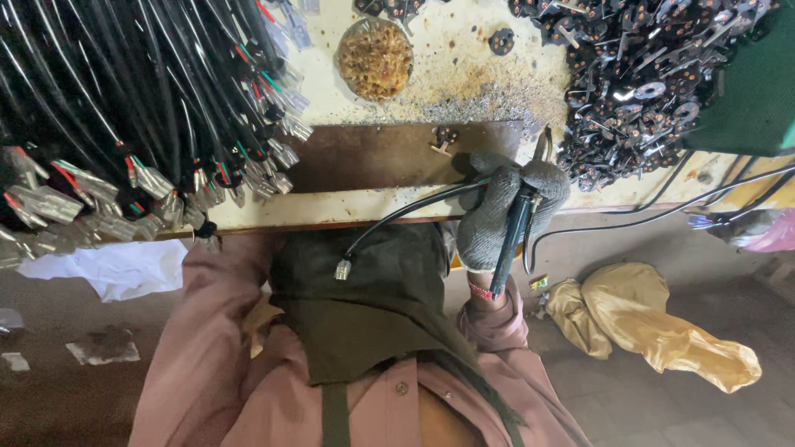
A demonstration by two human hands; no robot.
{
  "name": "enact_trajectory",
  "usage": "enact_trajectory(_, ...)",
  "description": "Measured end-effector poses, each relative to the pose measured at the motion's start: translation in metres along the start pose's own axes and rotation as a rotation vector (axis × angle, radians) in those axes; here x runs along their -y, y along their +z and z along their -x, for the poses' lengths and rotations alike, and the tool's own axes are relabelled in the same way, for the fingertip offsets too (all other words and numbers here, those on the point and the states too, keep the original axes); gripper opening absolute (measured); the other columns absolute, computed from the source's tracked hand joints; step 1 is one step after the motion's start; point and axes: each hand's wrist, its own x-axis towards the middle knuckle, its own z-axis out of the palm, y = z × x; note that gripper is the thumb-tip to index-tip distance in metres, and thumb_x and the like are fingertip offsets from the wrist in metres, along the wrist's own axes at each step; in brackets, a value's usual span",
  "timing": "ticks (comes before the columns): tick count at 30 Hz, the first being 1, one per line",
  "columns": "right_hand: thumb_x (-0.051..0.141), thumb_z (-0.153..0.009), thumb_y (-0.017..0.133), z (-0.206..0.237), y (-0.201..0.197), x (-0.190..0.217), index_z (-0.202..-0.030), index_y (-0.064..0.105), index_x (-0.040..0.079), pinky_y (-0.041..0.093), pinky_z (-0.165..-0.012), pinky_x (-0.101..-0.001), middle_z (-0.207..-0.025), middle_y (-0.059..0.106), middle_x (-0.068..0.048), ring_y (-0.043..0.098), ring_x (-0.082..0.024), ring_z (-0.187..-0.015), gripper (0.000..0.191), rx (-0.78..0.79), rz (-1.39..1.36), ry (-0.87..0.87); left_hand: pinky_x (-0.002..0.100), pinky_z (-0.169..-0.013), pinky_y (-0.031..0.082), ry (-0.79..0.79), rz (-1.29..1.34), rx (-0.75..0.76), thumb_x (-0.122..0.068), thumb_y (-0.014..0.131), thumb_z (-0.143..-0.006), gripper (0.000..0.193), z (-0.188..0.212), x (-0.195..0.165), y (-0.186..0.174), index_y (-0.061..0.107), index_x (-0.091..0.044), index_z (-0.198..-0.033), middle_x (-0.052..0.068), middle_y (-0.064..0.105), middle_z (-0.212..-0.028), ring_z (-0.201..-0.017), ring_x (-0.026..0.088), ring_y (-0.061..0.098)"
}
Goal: The person holds a soldering iron in one hand and a wire with connector in the other, soldering the wire ends at a workbench. They repeatedly pick up wires, apply the hot iron to the connection, and set finished wires aside among piles of similar wired components.
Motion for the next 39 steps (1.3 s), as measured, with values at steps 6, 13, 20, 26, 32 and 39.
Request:
enact_trajectory(6, 0.013, -0.112, 0.058, -0.002, 0.002, 0.002, -0.118, 0.038, 0.01, 0.046, -0.059, -0.0255, -0.096, 0.075, -0.019, 0.06, -0.015, -0.061, 0.021, -0.032, -0.045, 0.079, 0.041, -0.08, 0.056, -0.019, -0.245, 0.253, -0.021, 0.054, -0.106, 0.032, 0.05, 0.026, -0.01, 0.062, -0.024, -0.137, 0.006, 0.066, -0.122, -0.098, 0.028, 0.069)
enact_trajectory(13, 0.014, -0.112, 0.06, -0.004, 0.007, 0.007, -0.12, 0.041, 0.01, 0.047, -0.058, -0.0263, -0.095, 0.074, -0.019, 0.059, -0.014, -0.062, 0.021, -0.048, -0.176, 0.051, 0.039, -0.083, 0.055, 0.939, -0.245, -0.508, -0.013, 0.06, -0.086, 0.043, 0.2, 0.074, -0.07, 0.063, -0.008, -0.128, 0.012, 0.066, -0.111, -0.101, 0.03, 0.067)
enact_trajectory(20, 0.014, -0.111, 0.058, -0.002, 0.004, 0.007, -0.116, 0.041, 0.013, 0.048, -0.066, -0.0273, -0.093, 0.072, -0.012, 0.061, -0.014, -0.068, 0.018, -0.044, -0.145, 0.087, 0.043, -0.087, 0.054, 1.328, -0.143, -0.417, -0.018, 0.062, -0.09, 0.038, 0.206, -0.033, -0.141, 0.062, -0.002, -0.124, 0.017, 0.066, -0.114, -0.103, 0.035, 0.066)
enact_trajectory(26, 0.009, -0.114, 0.056, -0.007, 0.005, 0.024, -0.119, 0.043, 0.008, 0.049, -0.07, -0.0311, -0.093, 0.051, -0.011, 0.054, -0.018, -0.075, 0.014, -0.042, 0.075, -0.113, 0.047, -0.09, 0.052, 1.349, 0.041, -0.566, -0.022, 0.063, -0.094, 0.037, 0.179, -0.116, -0.198, 0.062, 0.004, -0.121, 0.021, 0.065, -0.116, -0.105, 0.039, 0.065)
enact_trajectory(32, 0.008, -0.107, 0.059, 0.013, 0.014, 0.056, -0.115, 0.043, 0.012, 0.043, -0.054, -0.0236, -0.085, 0.063, -0.007, 0.052, -0.009, -0.061, 0.018, 0.278, -0.458, 0.408, 0.043, -0.089, 0.054, 0.872, 0.64, -0.057, -0.023, 0.065, -0.1, 0.027, 0.113, -0.136, -0.133, 0.067, -0.001, -0.115, 0.015, 0.07, -0.111, -0.103, 0.032, 0.069)
enact_trajectory(39, 0.001, -0.105, 0.066, 0.026, 0.029, 0.068, -0.123, 0.045, 0.009, 0.049, -0.066, -0.025, -0.1, 0.063, -0.005, 0.056, -0.009, -0.076, 0.03, 0.347, -0.308, 0.34, 0.034, -0.072, 0.055, 0.595, 0.845, 0.147, -0.016, 0.07, -0.096, 0.013, 0.098, -0.078, -0.097, 0.072, -0.006, -0.105, 0.009, 0.072, -0.093, -0.078, 0.021, 0.072)
